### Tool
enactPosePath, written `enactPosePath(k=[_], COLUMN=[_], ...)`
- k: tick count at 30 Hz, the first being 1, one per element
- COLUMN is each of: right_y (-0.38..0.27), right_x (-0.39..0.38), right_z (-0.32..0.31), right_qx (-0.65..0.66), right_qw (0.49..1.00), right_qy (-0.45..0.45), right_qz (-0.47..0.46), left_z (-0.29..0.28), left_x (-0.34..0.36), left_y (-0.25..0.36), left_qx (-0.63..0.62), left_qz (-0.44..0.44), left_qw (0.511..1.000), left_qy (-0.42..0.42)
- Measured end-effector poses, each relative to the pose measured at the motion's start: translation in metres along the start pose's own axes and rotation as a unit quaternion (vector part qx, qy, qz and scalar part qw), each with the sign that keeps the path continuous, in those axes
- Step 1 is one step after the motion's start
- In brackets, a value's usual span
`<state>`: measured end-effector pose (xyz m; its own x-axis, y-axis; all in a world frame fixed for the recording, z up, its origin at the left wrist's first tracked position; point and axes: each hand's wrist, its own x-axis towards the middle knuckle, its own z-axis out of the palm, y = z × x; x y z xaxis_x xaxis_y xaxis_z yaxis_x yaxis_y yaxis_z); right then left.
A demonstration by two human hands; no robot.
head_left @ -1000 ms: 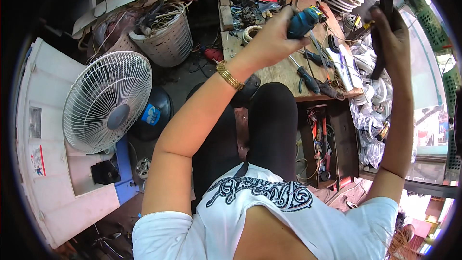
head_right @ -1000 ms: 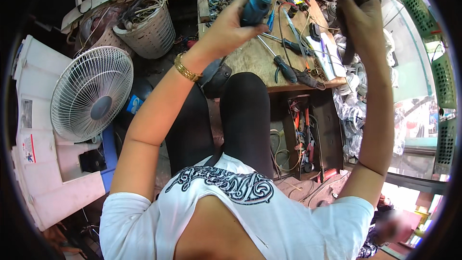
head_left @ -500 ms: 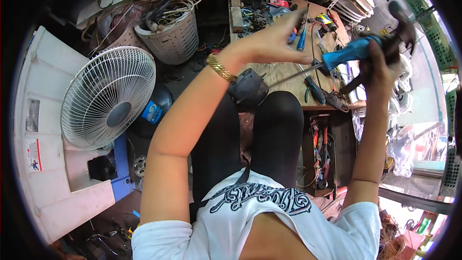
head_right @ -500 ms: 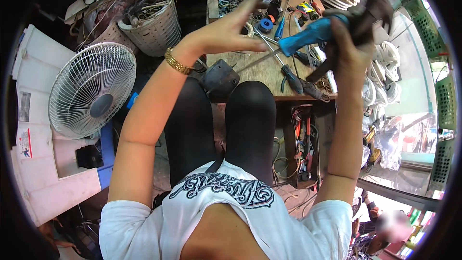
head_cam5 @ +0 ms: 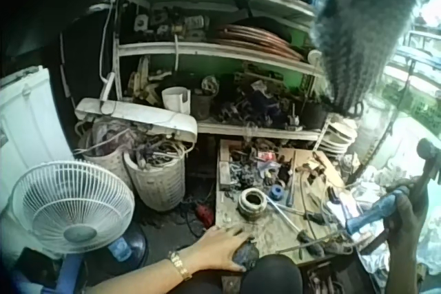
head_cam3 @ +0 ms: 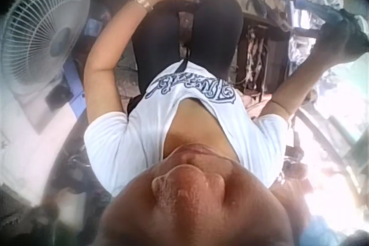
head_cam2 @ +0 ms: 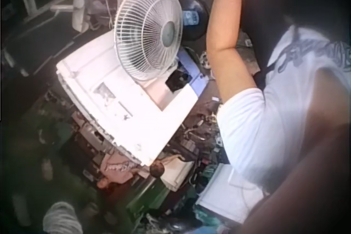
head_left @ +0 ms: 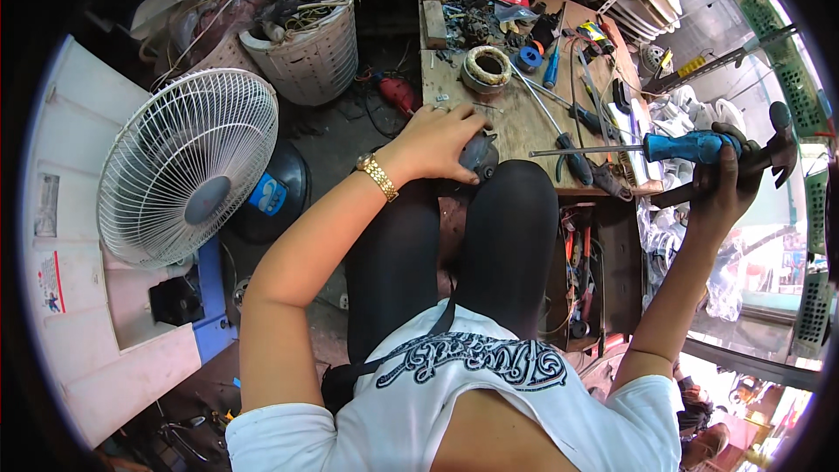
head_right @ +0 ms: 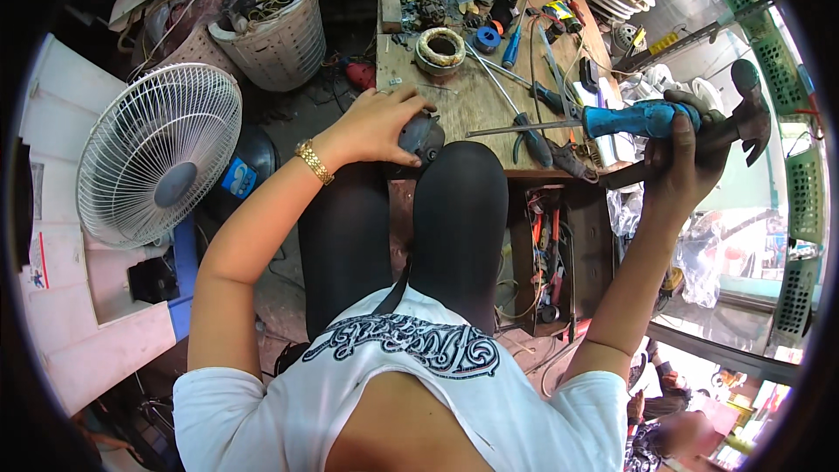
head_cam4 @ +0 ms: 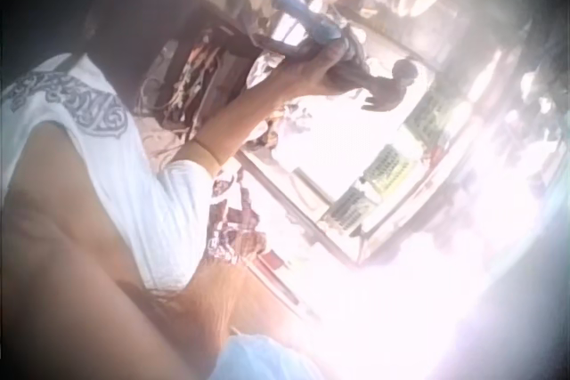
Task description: The person disassembles an electric fan motor by hand and using a screwdriver and hammer, tapping the casing to loosen parts and removing the internal components.
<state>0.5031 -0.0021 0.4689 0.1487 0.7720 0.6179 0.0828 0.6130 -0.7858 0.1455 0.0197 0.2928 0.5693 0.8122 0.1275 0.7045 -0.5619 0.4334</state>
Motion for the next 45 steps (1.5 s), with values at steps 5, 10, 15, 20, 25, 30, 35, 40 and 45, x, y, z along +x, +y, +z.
enactPosePath(k=[5,10,15,20,25,30,35,40,45], right_y=[0.001,0.003,0.006,0.003,-0.005,-0.002,-0.003,-0.01,-0.013], right_x=[-0.004,-0.005,-0.008,-0.007,-0.005,-0.006,-0.007,-0.012,-0.011], right_z=[-0.001,0.013,0.021,0.034,0.037,0.05,0.045,0.049,0.056], right_qx=[-0.055,-0.031,-0.051,-0.073,-0.086,-0.048,-0.072,-0.062,-0.062], right_qw=[0.998,0.999,0.998,0.996,0.996,0.998,0.997,0.997,0.997], right_qy=[-0.005,0.0,-0.033,-0.007,-0.006,-0.019,-0.033,-0.033,-0.051], right_qz=[-0.016,-0.027,-0.027,-0.043,-0.018,-0.025,0.012,0.008,-0.019], left_z=[0.002,0.007,0.002,-0.012,-0.02,-0.016,-0.023,-0.029,-0.017], left_x=[-0.008,-0.008,0.005,0.015,0.003,-0.015,-0.01,-0.02,-0.025], left_y=[0.015,0.012,0.001,0.001,0.004,0.004,0.005,0.01,0.012], left_qx=[0.048,0.002,0.025,0.004,-0.045,-0.004,-0.006,-0.044,-0.006], left_qz=[0.054,0.032,0.004,-0.092,0.013,0.083,0.027,0.053,0.107], left_qw=[0.995,0.995,1.0,0.991,0.998,0.996,0.989,0.992,0.993], left_qy=[0.062,0.095,0.017,-0.099,-0.053,-0.017,-0.144,-0.106,-0.044])
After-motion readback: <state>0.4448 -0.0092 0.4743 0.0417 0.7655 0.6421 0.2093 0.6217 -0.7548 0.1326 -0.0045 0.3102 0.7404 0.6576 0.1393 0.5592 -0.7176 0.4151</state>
